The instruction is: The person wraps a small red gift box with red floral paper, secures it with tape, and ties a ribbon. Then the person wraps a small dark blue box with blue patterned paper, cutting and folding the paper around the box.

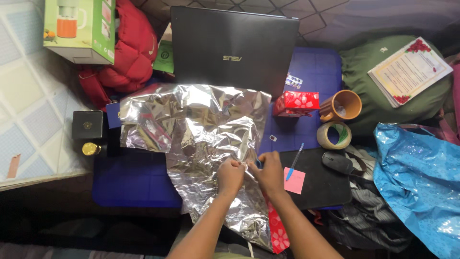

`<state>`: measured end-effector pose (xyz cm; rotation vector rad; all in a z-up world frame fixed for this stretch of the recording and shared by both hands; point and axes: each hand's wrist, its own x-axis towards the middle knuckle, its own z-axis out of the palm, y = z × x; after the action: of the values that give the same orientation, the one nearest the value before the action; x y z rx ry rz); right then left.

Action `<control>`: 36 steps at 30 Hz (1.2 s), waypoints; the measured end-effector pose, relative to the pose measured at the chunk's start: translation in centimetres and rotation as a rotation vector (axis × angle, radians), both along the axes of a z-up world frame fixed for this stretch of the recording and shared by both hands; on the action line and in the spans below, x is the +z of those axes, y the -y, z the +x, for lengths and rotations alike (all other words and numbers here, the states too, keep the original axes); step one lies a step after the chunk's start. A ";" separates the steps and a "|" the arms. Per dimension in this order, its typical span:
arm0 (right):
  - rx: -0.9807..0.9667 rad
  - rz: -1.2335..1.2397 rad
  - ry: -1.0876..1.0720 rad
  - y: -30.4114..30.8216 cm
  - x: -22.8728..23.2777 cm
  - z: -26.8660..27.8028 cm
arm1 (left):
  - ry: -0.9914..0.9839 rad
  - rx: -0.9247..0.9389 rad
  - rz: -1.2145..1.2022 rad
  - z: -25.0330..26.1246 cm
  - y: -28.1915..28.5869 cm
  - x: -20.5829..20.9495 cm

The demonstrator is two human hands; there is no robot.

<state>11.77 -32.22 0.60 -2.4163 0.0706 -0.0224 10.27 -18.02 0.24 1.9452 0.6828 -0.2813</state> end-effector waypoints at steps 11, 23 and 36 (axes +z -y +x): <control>-0.215 0.495 -0.440 12.1 1.5 -0.8 | 0.240 -0.196 0.132 -3.4 2.2 -3.1; -0.169 -0.527 0.032 13.4 6.0 -3.3 | 0.277 -0.687 0.558 -3.6 -0.8 2.1; 0.356 -0.159 0.010 -5.0 0.4 1.5 | 0.263 -0.810 0.286 -6.6 -2.3 4.4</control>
<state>13.30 -27.18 0.98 -2.5526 -0.3788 0.1278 3.65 -15.73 4.62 2.4059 -0.2843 -0.4220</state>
